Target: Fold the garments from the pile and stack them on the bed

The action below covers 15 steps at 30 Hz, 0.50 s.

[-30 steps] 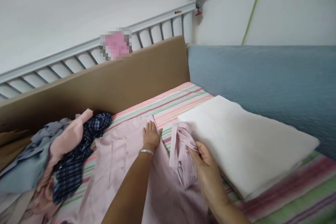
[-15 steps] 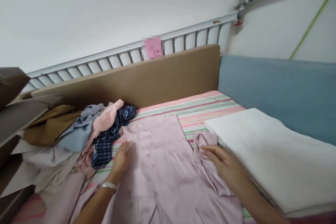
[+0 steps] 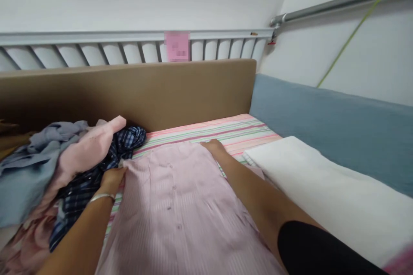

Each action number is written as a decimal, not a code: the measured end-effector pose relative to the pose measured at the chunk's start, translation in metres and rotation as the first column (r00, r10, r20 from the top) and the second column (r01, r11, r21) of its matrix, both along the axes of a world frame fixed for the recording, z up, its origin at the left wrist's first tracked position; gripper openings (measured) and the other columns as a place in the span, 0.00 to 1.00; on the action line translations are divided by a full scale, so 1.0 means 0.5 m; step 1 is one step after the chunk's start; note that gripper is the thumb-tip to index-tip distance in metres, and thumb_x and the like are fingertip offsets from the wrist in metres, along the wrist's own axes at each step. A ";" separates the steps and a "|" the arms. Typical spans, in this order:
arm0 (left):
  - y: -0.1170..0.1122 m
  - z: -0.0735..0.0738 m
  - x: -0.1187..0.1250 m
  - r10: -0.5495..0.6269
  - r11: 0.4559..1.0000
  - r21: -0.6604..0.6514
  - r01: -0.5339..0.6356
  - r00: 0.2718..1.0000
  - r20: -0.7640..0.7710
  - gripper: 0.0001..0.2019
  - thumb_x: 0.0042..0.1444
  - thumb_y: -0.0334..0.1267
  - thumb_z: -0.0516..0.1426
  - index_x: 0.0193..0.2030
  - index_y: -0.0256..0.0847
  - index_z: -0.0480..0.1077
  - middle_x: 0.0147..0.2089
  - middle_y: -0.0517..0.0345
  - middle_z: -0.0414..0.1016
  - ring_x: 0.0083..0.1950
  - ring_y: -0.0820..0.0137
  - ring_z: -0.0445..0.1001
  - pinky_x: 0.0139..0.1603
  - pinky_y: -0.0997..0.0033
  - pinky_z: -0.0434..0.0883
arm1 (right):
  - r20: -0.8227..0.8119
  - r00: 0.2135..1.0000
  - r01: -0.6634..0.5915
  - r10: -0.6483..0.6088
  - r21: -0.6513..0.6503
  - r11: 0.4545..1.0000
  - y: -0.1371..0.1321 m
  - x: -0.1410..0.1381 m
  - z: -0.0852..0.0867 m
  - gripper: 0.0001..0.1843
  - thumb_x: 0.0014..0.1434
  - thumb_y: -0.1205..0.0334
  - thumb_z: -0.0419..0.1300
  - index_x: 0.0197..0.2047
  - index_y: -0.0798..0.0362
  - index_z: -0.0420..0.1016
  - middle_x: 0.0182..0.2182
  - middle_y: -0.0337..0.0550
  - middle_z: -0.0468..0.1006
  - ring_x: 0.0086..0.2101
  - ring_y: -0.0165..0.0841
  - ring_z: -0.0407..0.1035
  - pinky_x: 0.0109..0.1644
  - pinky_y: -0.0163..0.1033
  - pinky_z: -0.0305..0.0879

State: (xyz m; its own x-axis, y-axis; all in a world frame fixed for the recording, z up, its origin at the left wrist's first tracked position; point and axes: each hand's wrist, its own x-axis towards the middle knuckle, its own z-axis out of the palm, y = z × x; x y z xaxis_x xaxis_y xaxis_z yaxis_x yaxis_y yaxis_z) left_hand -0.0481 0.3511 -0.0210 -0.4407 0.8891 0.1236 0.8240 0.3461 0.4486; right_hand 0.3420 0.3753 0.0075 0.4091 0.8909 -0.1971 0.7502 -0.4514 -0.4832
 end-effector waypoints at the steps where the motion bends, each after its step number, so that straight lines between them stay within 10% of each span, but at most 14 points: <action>1: 0.008 -0.003 0.001 0.015 1.000 -0.026 -0.015 1.000 0.004 0.10 0.50 0.40 0.53 0.33 0.41 0.74 0.23 0.55 0.75 0.29 0.62 0.75 0.30 0.65 0.71 | 0.010 1.000 -0.012 0.012 -0.004 1.000 0.010 -0.006 -0.009 0.26 0.51 0.44 0.59 0.43 0.58 0.76 0.39 0.55 0.79 0.39 0.42 0.73 0.35 0.38 0.66; 8: -0.009 -0.012 0.031 0.126 0.989 -0.072 -0.128 0.992 -0.023 0.18 0.58 0.44 0.47 0.47 0.35 0.68 0.42 0.39 0.77 0.43 0.53 0.76 0.37 0.59 0.71 | 0.206 0.977 -0.078 0.049 0.137 0.988 0.000 -0.018 -0.050 0.19 0.63 0.51 0.47 0.52 0.49 0.68 0.44 0.48 0.77 0.43 0.38 0.71 0.41 0.39 0.63; 15: -0.023 -0.025 0.074 0.062 0.988 -0.114 -0.100 0.952 -0.300 0.19 0.62 0.38 0.38 0.48 0.32 0.64 0.40 0.35 0.76 0.41 0.51 0.77 0.39 0.54 0.70 | 0.340 0.935 -0.165 0.103 0.161 0.973 0.000 -0.020 -0.084 0.18 0.65 0.54 0.45 0.54 0.52 0.64 0.42 0.52 0.76 0.43 0.41 0.71 0.43 0.42 0.61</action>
State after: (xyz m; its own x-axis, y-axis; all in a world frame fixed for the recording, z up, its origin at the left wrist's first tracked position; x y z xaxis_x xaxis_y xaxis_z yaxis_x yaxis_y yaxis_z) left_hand -0.0111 0.3397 -0.0336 -0.4729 0.8686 0.1479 0.8795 0.4553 0.1381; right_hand 0.3322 0.3752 -0.0345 0.2970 0.9497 0.0993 0.9277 -0.2623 -0.2656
